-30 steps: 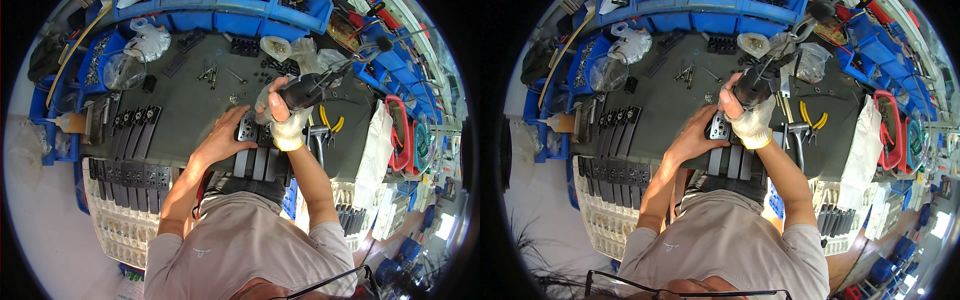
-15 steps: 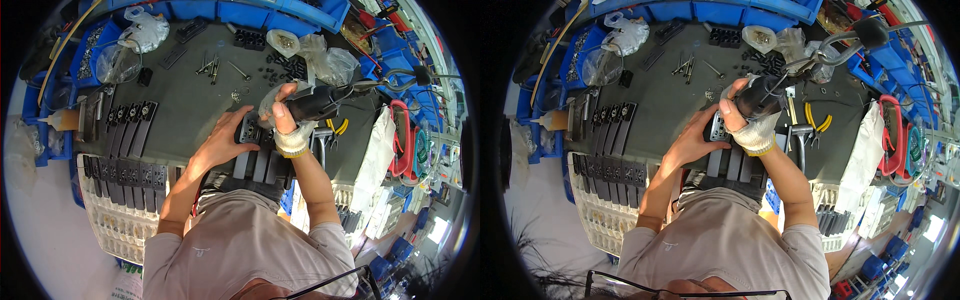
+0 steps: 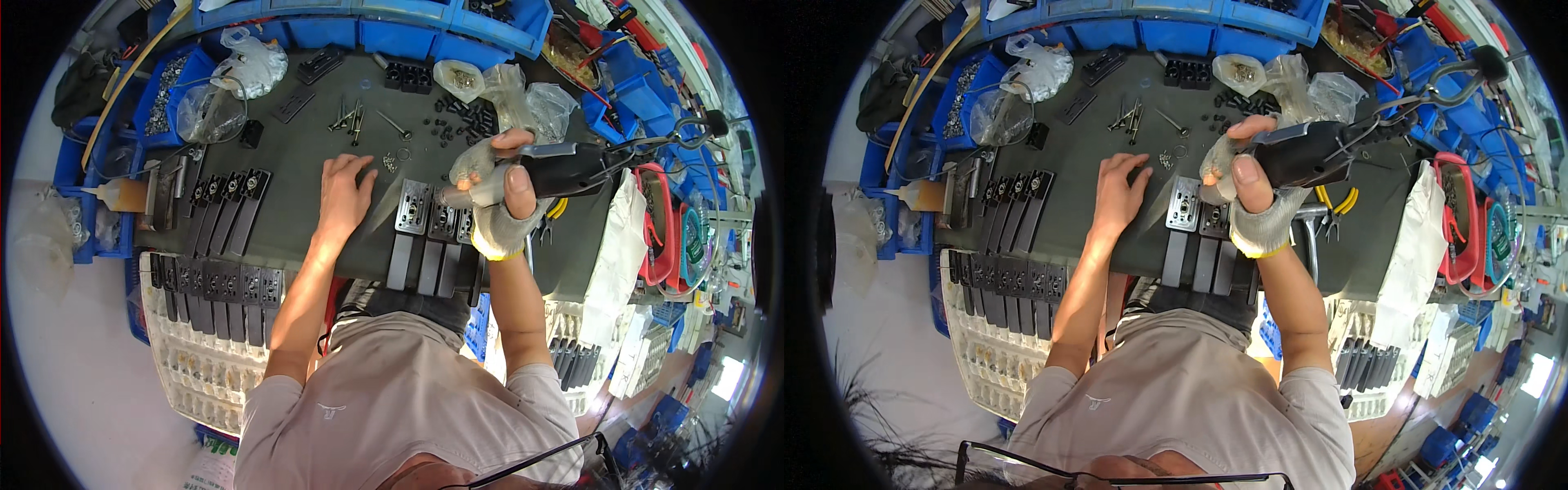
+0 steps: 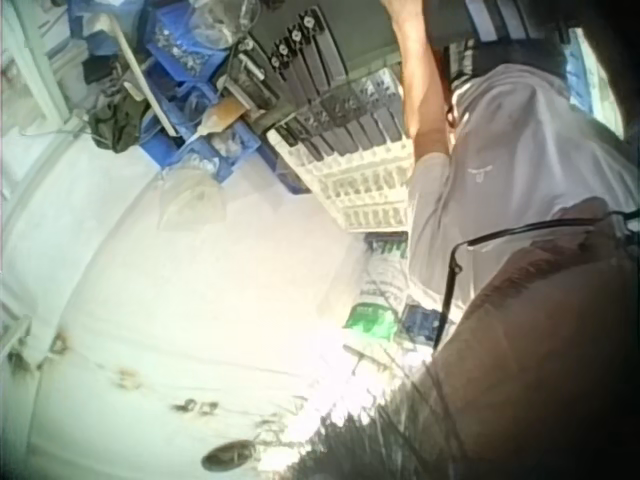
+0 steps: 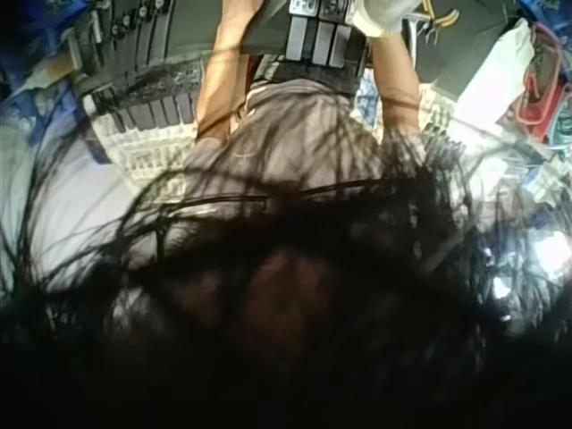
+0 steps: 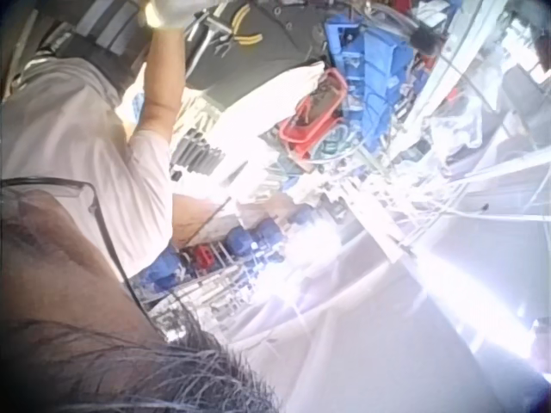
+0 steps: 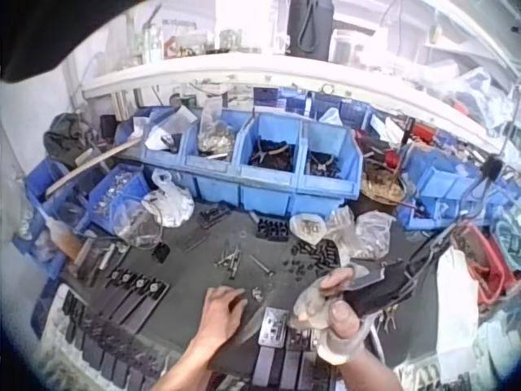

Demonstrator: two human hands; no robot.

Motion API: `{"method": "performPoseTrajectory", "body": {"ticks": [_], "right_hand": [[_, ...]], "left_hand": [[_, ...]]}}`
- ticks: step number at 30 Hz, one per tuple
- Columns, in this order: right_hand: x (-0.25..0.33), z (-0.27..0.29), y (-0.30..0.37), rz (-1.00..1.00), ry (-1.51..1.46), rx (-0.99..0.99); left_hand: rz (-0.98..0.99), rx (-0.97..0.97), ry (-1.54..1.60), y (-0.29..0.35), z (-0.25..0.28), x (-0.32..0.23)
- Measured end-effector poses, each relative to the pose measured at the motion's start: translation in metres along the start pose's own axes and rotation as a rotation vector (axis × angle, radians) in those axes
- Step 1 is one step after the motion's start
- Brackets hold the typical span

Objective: Assembling small metal components using an electric screwdriver at a workbench.

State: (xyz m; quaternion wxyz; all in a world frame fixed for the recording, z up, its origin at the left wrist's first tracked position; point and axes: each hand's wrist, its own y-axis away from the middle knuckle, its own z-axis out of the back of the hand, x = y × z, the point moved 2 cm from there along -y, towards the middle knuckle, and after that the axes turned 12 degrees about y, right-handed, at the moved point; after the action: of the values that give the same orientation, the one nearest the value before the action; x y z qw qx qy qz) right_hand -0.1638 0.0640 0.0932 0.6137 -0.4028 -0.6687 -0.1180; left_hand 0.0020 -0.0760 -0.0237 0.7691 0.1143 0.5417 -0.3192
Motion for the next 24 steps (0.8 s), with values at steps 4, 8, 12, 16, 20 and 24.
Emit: {"method": "performPoseTrajectory", "body": {"ticks": [4,8,12,16,20,24], "right_hand": [[-0.005,0.001,0.001,0.039,0.063,0.058],[-0.007,-0.003,0.005,0.038,0.016,0.034],[-0.004,-0.011,0.010,0.035,-0.128,0.008],[0.015,-0.027,0.010,-0.025,-0.196,0.036],[0.012,-0.030,0.011,-0.009,-0.164,0.095],[0.021,-0.035,0.012,0.029,-0.114,0.063]], "left_hand": [[-0.081,-0.062,-0.213,-0.009,-0.015,0.000],[-0.101,-0.059,-0.225,-0.013,-0.020,0.001],[-0.180,-0.104,-0.187,-0.010,-0.016,0.006],[-0.163,-0.106,-0.087,0.003,-0.009,-0.008],[0.350,0.046,0.673,0.027,-0.008,-0.027],[0.507,0.185,1.078,0.043,-0.011,-0.038]]}}
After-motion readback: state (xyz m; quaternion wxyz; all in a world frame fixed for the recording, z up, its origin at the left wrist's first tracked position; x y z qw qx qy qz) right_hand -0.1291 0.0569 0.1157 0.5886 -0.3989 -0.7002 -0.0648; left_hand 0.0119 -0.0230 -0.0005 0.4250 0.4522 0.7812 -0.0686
